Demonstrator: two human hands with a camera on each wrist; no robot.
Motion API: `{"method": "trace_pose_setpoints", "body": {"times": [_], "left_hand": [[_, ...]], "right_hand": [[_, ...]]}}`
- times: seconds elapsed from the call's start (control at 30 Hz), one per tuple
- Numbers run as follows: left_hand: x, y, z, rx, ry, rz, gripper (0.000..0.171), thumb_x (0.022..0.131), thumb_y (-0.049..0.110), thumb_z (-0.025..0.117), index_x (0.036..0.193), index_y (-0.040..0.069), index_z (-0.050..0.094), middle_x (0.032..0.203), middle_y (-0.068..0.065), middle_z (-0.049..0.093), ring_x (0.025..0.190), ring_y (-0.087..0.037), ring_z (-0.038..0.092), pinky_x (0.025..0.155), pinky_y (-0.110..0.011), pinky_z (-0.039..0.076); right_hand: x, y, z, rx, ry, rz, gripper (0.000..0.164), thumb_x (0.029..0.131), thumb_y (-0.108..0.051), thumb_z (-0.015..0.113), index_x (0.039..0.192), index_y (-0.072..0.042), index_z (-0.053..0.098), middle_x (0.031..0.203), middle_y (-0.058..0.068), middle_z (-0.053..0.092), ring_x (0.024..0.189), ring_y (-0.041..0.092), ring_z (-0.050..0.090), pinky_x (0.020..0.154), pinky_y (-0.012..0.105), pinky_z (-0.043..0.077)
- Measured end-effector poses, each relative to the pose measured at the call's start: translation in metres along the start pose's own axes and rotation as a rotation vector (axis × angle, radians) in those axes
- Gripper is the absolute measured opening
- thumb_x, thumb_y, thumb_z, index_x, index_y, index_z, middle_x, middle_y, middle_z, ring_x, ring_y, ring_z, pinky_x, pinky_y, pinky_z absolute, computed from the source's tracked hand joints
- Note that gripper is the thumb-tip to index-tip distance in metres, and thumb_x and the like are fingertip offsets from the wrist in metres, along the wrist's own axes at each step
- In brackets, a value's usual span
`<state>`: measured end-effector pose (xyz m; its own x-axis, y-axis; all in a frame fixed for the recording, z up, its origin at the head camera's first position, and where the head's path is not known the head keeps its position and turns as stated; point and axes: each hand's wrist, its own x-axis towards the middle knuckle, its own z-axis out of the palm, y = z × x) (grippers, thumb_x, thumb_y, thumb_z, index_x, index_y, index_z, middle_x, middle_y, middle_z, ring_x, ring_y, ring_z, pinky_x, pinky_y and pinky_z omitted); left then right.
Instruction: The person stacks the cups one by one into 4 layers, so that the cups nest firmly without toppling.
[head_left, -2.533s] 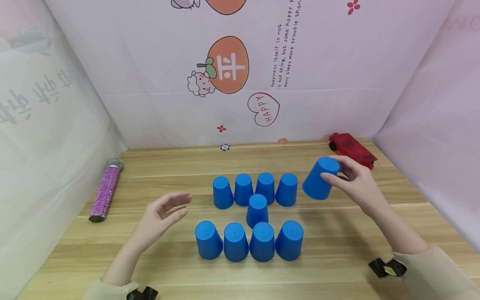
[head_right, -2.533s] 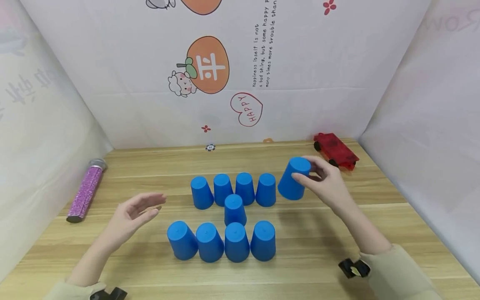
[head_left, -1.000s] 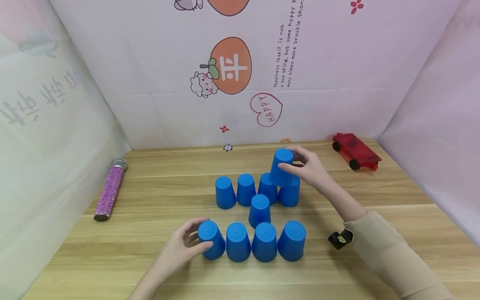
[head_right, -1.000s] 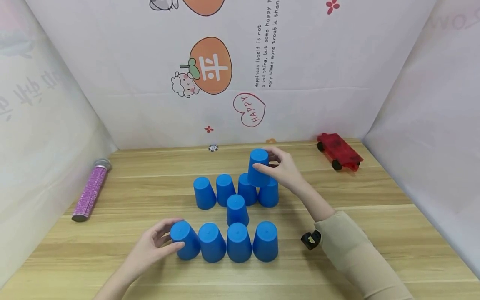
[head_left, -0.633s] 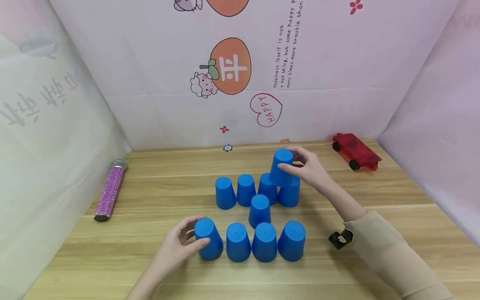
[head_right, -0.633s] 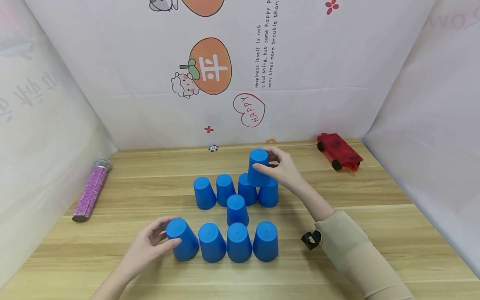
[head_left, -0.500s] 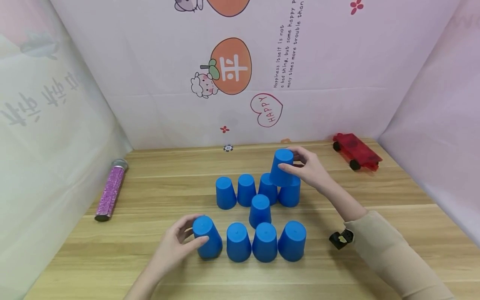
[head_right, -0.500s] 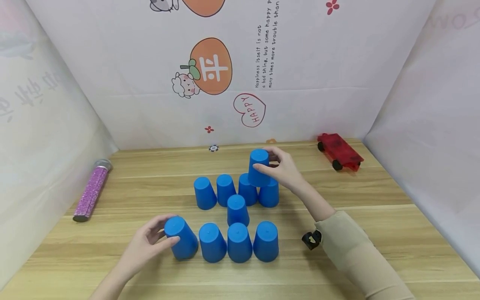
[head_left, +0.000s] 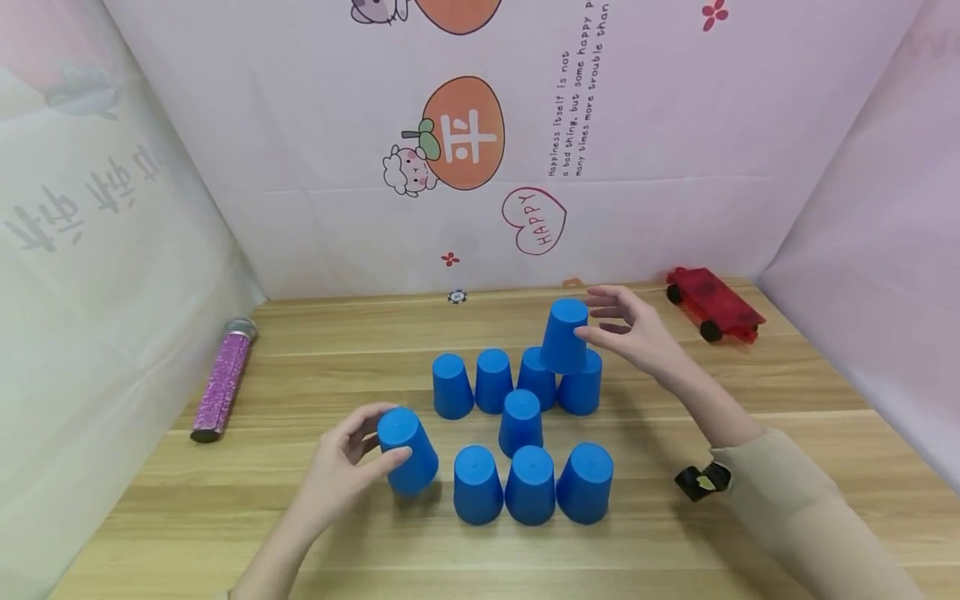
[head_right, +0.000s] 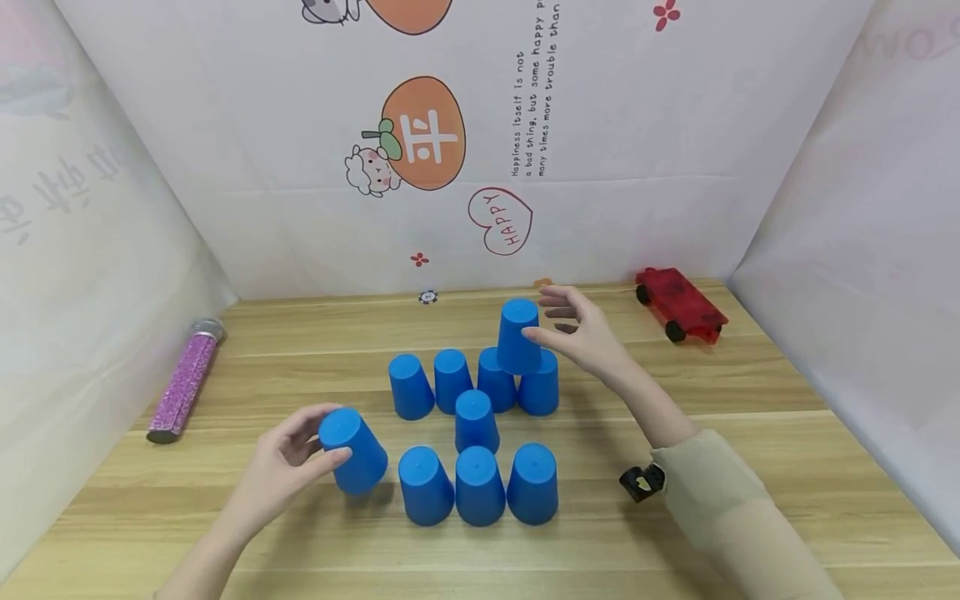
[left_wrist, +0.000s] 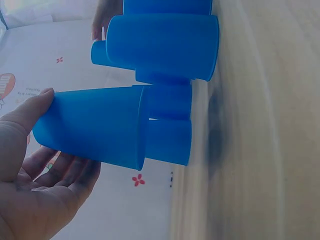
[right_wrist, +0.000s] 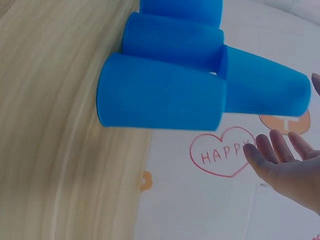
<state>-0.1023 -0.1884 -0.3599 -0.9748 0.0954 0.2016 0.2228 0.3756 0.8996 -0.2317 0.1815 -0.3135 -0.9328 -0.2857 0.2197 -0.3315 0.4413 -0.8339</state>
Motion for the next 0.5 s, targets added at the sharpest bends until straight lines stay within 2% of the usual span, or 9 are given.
{"method": "trace_pose_setpoints", "body": {"times": [0.23,0.37,0.43,0.5], "left_hand": [[0.013,0.006,-0.004,0.004,0.005,0.059,0.047,0.08,0.015,0.075,0.122,0.011,0.056,0.117,-0.006,0.063,0.105,-0.006,0.06,0.096,-0.042,0.05],[0.024,0.012,-0.006,0.003,-0.004,0.091,0.047,0.081,0.016,0.074,0.123,0.012,0.055,0.118,-0.005,0.062,0.105,-0.006,0.059,0.096,-0.044,0.05],[0.031,0.015,-0.007,0.002,-0.002,0.111,0.046,0.081,0.015,0.074,0.124,0.011,0.055,0.118,-0.006,0.062,0.106,-0.008,0.059,0.096,-0.045,0.05],[0.038,0.017,-0.009,0.007,0.003,0.126,0.047,0.082,0.014,0.073,0.124,0.01,0.055,0.119,-0.008,0.062,0.108,-0.013,0.059,0.097,-0.047,0.049]], "right_hand": [[-0.017,0.001,-0.014,-0.037,0.016,-0.01,0.059,0.091,-0.031,0.062,0.141,-0.011,0.037,0.138,0.016,0.048,0.125,0.037,0.047,0.097,0.053,0.046],[-0.031,0.001,-0.02,-0.055,0.011,-0.007,0.055,0.092,-0.029,0.061,0.139,-0.012,0.039,0.136,0.014,0.05,0.123,0.029,0.051,0.095,0.026,0.05],[-0.038,0.002,-0.023,-0.059,-0.001,-0.007,0.053,0.092,-0.027,0.06,0.138,-0.011,0.04,0.136,0.013,0.05,0.12,0.017,0.052,0.092,0.013,0.047],[-0.046,0.003,-0.025,-0.057,-0.017,-0.011,0.051,0.093,-0.025,0.06,0.138,-0.01,0.04,0.135,0.013,0.05,0.115,0.005,0.052,0.089,0.005,0.043]]}}
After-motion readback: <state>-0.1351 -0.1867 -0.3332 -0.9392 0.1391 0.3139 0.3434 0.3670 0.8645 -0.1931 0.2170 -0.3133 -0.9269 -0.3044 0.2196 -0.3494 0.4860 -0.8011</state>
